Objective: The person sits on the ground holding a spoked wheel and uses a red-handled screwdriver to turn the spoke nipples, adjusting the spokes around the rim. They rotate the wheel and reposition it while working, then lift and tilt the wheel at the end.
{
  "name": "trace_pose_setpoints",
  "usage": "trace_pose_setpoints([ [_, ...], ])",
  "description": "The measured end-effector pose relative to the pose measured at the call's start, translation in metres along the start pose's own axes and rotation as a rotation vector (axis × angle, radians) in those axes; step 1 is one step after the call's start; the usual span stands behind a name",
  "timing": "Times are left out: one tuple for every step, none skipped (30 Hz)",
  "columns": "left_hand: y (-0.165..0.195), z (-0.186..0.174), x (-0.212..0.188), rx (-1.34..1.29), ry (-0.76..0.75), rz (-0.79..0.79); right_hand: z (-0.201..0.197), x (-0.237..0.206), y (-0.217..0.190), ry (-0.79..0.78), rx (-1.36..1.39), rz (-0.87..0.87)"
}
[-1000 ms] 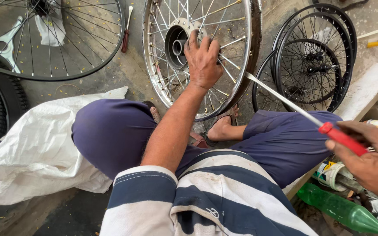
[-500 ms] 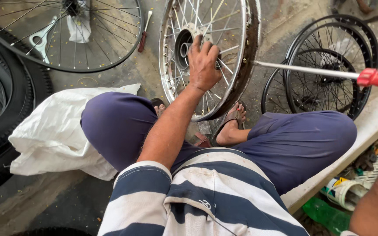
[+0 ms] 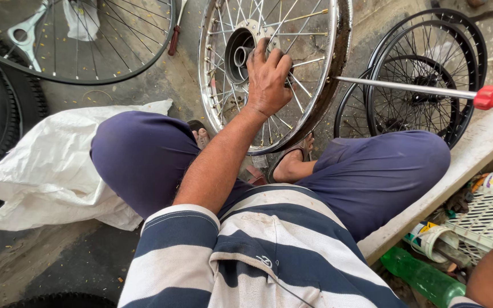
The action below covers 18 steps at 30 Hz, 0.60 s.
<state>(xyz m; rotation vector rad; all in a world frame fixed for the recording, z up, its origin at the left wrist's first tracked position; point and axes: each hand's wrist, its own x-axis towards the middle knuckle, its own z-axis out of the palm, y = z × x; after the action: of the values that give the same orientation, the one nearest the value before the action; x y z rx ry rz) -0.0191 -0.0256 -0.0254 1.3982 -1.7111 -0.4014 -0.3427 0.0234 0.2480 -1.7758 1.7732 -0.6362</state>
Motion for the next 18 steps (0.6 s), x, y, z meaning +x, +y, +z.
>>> trace_pose_setpoints([
  [0.0004,0.001,-0.0003,0.013,0.002,0.003,0.0004,0.0005,0.0002,0.001,-0.001,0.004],
  [0.0003,0.0021,-0.0005,0.028,0.005,0.005,0.0008,0.0012,0.0005,0.001,-0.002,0.006],
  [0.0002,0.0032,-0.0009,0.045,0.008,0.007,0.0012,0.0021,0.0009,0.0,-0.003,0.006],
  [-0.0005,0.0041,-0.0012,0.044,0.013,0.011,0.0017,0.0033,0.0013,-0.001,-0.002,0.008],
  [-0.001,0.005,-0.0016,0.044,0.018,0.016,0.0019,0.0043,0.0017,-0.003,-0.003,0.007],
  [-0.0014,0.0059,-0.0022,0.043,0.023,0.02,0.0021,0.0055,0.002,-0.004,-0.002,0.007],
  [-0.002,0.0067,-0.0024,0.051,0.017,0.016,0.0022,0.0061,0.0022,-0.003,-0.004,0.005],
  [-0.0024,0.0074,-0.0026,0.059,0.01,0.013,0.0025,0.0074,0.0025,-0.003,-0.003,0.006],
  [-0.0028,0.0079,-0.0028,0.068,0.004,0.012,0.0026,0.0076,0.0027,-0.001,-0.003,0.006],
  [-0.0031,0.0083,-0.0026,0.062,0.009,0.015,0.0031,0.0087,0.003,0.0,-0.006,0.007],
  [-0.0033,0.0086,-0.0026,0.057,0.014,0.017,0.003,0.0085,0.0031,0.002,-0.005,0.007],
  [-0.0036,0.0086,-0.0021,0.051,0.02,0.02,0.0038,0.0094,0.0035,0.0,-0.003,0.008],
  [-0.0034,0.0086,-0.0024,0.056,0.026,0.022,0.0036,0.009,0.0037,0.001,-0.005,0.008],
  [-0.0037,0.0083,-0.0018,0.061,0.033,0.024,0.0042,0.0097,0.004,0.001,-0.004,0.008],
  [-0.0034,0.0082,-0.0021,0.065,0.038,0.028,0.0039,0.0093,0.0041,0.005,-0.004,0.007],
  [-0.0035,0.0077,-0.0019,0.055,0.042,0.028,0.0044,0.0099,0.0044,0.006,-0.006,0.008],
  [-0.0034,0.0074,-0.0023,0.045,0.046,0.027,0.0042,0.0099,0.0045,0.006,-0.006,0.008],
  [-0.0032,0.0072,-0.0024,0.035,0.05,0.027,0.0044,0.0103,0.0045,0.008,-0.007,0.008],
])
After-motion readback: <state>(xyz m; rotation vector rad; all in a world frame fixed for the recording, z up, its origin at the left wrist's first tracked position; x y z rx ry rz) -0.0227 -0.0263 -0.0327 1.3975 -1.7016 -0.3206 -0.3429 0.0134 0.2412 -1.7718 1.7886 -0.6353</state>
